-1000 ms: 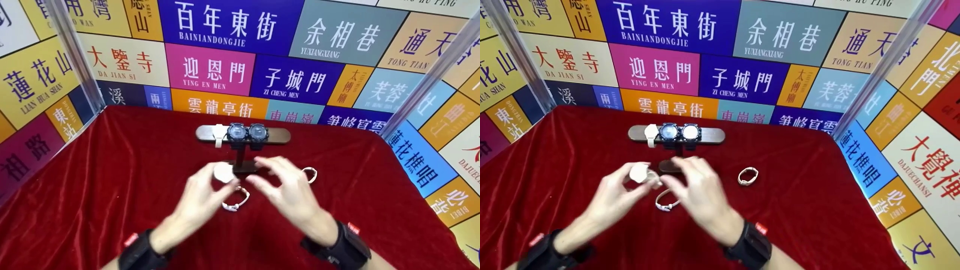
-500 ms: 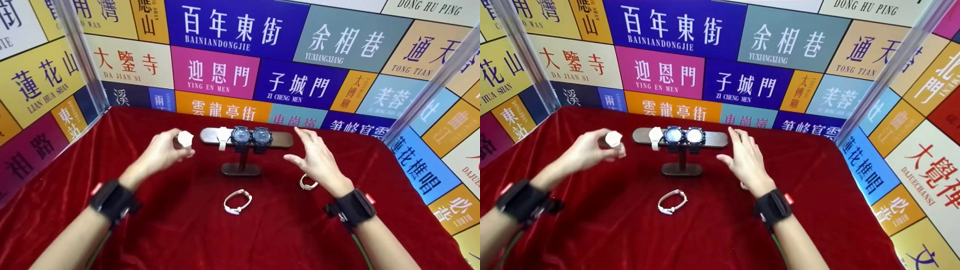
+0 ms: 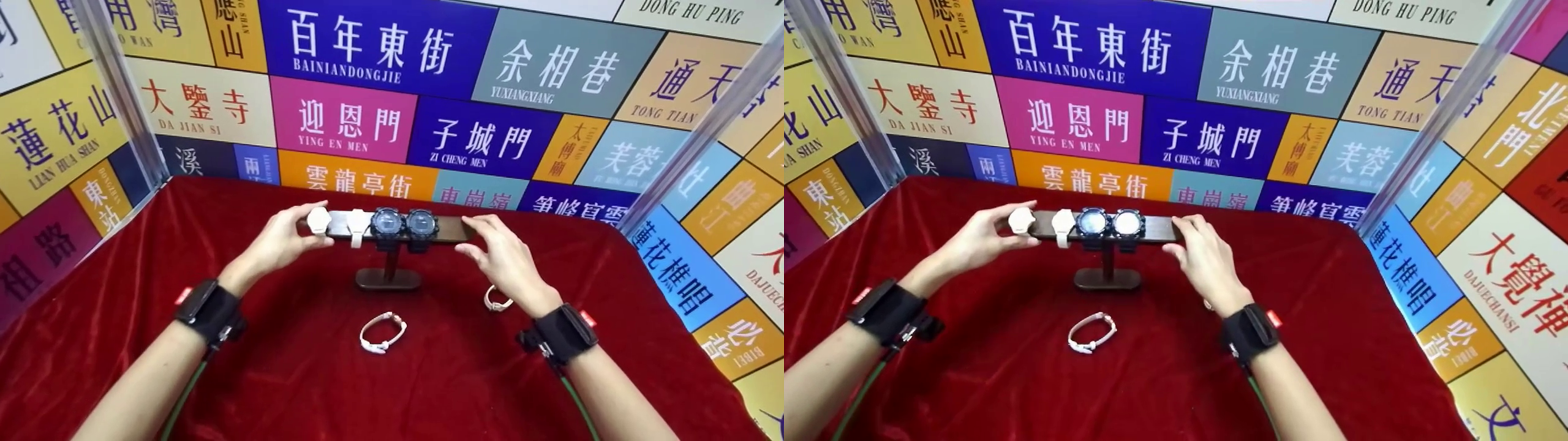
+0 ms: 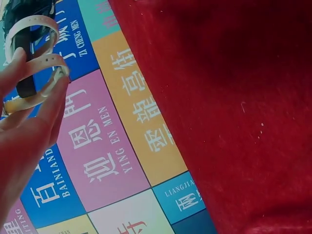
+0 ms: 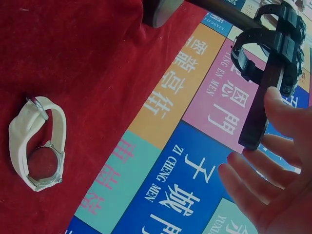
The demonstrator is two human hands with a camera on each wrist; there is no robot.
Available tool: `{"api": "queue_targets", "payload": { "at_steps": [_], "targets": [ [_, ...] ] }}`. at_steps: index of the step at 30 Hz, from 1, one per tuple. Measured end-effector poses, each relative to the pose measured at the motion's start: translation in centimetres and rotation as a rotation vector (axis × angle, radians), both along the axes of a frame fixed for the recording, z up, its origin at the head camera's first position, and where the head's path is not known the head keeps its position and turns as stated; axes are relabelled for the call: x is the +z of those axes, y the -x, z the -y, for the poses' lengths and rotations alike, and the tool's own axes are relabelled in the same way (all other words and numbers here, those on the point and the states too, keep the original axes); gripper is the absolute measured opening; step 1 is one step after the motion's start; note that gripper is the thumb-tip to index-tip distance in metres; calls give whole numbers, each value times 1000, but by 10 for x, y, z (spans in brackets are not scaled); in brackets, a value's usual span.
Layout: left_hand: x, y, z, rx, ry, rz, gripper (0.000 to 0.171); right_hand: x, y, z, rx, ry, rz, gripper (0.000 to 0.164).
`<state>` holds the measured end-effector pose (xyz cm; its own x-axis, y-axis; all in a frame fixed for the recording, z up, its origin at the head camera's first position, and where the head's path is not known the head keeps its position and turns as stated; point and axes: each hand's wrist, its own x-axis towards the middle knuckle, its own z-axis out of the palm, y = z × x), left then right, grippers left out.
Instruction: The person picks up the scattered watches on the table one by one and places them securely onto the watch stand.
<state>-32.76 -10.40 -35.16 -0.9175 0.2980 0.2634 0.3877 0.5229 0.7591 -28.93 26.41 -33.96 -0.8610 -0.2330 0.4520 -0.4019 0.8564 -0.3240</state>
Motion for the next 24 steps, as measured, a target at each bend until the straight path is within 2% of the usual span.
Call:
{"api": "queue_targets", "payload": {
  "at_steps": [6, 12, 16, 18, 21, 24],
  "targets": [
    [1, 2, -9, -38, 36, -20, 82, 1, 0, 0, 8, 4, -55, 44],
    [5, 4, -13, -64, 72, 16, 88, 0, -1, 1, 17, -30, -99, 41],
    [3, 8, -12, -82, 29, 41, 86, -2, -1, 2, 21, -41, -123, 40],
    [0, 9, -12, -87, -26, 51, 84, -3, -1, 2, 22, -47, -128, 39],
    [-5, 9, -10, -91, -89, 25, 77, -3, -2, 3, 27, -58, -134, 39],
    [-4, 8, -6, -102, -97, -9, 68, -3, -3, 4, 29, -64, -138, 39]
  ]
}}
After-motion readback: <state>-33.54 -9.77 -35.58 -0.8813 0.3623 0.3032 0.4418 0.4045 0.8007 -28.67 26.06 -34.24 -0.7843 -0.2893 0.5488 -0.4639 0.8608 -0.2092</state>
